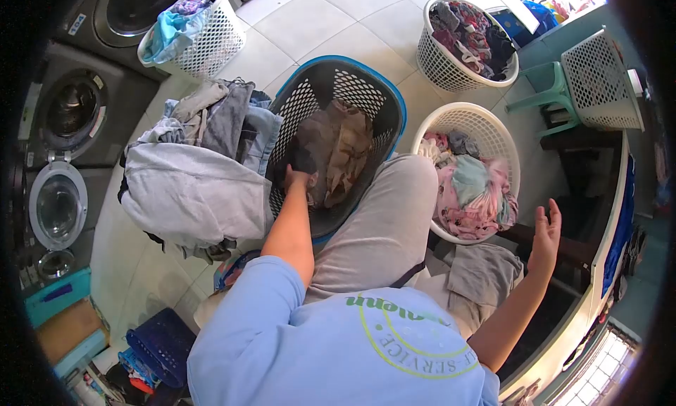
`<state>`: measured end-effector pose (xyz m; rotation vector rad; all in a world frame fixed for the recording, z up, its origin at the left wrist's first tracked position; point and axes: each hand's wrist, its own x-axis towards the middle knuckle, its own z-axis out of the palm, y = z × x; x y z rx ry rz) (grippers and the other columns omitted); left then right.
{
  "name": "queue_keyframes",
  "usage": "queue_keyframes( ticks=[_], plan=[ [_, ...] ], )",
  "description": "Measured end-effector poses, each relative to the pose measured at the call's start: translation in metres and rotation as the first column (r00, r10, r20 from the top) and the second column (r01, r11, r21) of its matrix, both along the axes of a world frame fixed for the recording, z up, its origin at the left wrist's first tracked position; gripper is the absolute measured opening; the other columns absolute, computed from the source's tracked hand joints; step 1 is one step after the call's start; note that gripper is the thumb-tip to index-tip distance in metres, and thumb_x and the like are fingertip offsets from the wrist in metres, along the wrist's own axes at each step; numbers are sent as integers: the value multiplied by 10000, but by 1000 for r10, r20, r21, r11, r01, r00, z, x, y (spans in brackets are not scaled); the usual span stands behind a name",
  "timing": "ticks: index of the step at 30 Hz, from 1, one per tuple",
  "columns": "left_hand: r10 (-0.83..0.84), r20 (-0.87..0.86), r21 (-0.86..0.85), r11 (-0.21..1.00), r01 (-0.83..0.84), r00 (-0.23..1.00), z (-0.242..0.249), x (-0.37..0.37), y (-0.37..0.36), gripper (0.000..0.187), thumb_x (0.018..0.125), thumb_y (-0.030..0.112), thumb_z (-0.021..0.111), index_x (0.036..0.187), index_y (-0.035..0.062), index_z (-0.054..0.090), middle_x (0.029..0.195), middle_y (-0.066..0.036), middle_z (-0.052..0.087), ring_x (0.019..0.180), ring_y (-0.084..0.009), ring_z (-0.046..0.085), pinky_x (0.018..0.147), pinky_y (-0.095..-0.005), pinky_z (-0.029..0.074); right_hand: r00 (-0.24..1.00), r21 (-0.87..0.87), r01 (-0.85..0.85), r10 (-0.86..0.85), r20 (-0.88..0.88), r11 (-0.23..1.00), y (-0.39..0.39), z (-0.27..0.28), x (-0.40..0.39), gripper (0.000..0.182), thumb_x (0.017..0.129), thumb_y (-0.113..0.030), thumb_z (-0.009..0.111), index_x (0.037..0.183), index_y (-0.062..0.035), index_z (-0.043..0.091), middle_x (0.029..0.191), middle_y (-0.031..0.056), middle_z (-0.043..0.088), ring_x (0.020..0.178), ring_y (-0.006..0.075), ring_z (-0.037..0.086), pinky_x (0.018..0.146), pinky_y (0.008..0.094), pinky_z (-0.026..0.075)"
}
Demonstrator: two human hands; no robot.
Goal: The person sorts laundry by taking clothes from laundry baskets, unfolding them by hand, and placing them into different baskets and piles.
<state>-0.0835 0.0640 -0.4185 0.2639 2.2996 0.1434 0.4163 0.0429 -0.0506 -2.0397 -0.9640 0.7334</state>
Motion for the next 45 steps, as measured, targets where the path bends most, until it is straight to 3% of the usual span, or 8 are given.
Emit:
queue_keyframes(
  ticks=[3, 8, 13, 17, 22, 28, 30, 45],
  plan=[
    [339, 311, 356, 825, -439, 888, -95, -27, -7, 430, 744, 172, 696, 1153, 89, 594, 1036, -168, 619, 959, -271, 611, 843, -359, 493, 985, -13, -164, 163, -55, 986, -6, 7, -15, 498, 931, -269, 587, 1352, -57, 426, 1343, 45, 447, 1232, 140, 386, 1043, 284, 266],
    [-231, 506, 806, 470, -360, 831, 117, 39, 20, 192, 755, -24, 516, 893, 27, 639, 802, -3, 602, 714, -77, 532, 647, -225, 442, 952, 14, -271, 270, -148, 963, -1, 9, -35, 416, 946, -225, 563, 1296, -15, 484, 1273, 75, 523, 1158, 141, 477, 999, 270, 337],
    [-927, -35, 996, -3, 87, 374, 301, 111, -37, 237, 693, -81, 499, 848, 29, 641, 852, -57, 565, 780, -168, 560, 707, -280, 443, 812, 184, -492, 525, -255, 851, -7, 9, -104, 381, 943, -216, 528, 1277, -33, 516, 1307, 78, 499, 1202, 180, 467, 968, 317, 386],
    [-890, -456, 866, -437, 243, 26, 353, 147, -70, 199, 698, -46, 582, 855, 54, 654, 963, -109, 579, 928, -292, 569, 785, -347, 467, 678, 412, -727, 666, 310, 549, -20, 38, -147, 368, 913, -312, 556, 1119, -11, 600, 1270, 161, 512, 1239, 298, 452, 1036, 397, 326],
    [-897, -427, 857, -442, 266, -115, 384, 155, -82, 186, 716, -43, 581, 860, 53, 651, 972, -130, 581, 869, -292, 606, 753, -325, 505, 408, 195, -885, 906, -116, 423, -73, 20, -154, 486, 972, -418, 372, 973, 10, 601, 873, 196, 612, 862, 396, 589, 755, 419, 470],
    [-972, -121, 859, -206, 469, -204, 389, 153, -62, 273, 776, 99, 673, 1039, 62, 606, 1089, -114, 580, 985, -295, 595, 827, -367, 486, 265, -134, -944, 937, 230, 300, -120, -33, -131, 454, 852, -449, 597, 739, -23, 489, 708, 179, 563, 702, 380, 589, 624, 466, 458],
    [-644, -718, 525, -750, 401, -264, 375, 164, -62, 563, 704, 282, 790, 1162, 71, 542, 1149, -112, 561, 1063, -303, 534, 955, -421, 398, 293, -155, -930, 927, 235, 333, -128, -40, -132, 390, 816, -380, 641, 755, -20, 506, 729, 181, 578, 703, 361, 599, 621, 455, 470],
    [-402, -881, 414, -910, 5, -251, 572, 221, -44, 274, 612, 265, 827, 740, 84, 666, 714, -23, 611, 818, -229, 579, 991, -436, 310, 420, 246, -879, 417, 806, 410, -146, 225, -42, 133, 833, -179, 621, 948, -113, 634, 792, 16, 645, 769, 218, 626, 739, 360, 403]
  ],
)
